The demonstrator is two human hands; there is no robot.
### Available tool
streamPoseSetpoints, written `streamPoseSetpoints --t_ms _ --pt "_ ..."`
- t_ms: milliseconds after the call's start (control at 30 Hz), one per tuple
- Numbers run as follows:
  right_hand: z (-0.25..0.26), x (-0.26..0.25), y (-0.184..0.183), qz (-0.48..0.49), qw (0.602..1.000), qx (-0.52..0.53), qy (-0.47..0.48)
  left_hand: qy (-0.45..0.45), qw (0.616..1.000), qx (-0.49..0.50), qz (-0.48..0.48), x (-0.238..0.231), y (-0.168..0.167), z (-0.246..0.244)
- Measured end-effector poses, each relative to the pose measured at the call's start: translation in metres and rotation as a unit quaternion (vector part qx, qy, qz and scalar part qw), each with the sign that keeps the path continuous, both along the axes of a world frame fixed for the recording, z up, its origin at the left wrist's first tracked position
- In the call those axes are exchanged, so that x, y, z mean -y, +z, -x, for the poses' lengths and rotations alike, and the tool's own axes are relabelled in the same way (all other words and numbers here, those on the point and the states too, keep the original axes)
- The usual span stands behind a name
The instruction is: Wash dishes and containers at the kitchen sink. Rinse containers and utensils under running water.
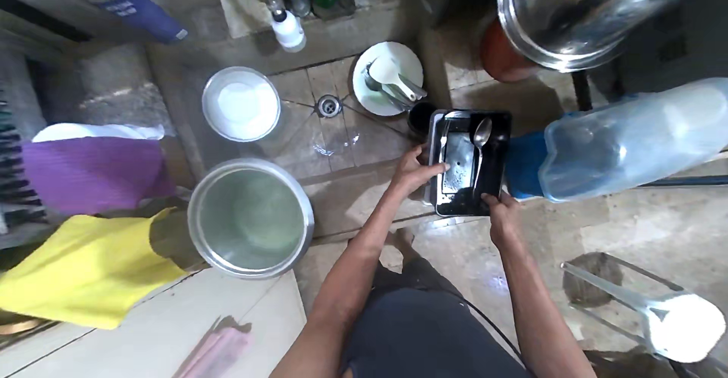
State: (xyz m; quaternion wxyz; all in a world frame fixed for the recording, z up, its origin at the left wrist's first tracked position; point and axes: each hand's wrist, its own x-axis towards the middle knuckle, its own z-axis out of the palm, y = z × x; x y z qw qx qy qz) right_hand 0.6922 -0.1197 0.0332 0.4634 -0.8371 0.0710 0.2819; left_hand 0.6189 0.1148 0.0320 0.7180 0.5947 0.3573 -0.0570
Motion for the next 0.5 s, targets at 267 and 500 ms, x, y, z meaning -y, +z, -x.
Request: streamPoseSetpoints --t_ms 267,500 --pt "0.025 -0.065 0.026 -0.086 0.981 -0.046 0.166 0.136 0.99 0.011 0.019 -0.023 0.032 0.117" --pt "0.029 -0.126 0.021 -0.063 0.96 -0.079 0.26 0.239 0.97 -0.036 -0.031 -0.046 0.002 0.138"
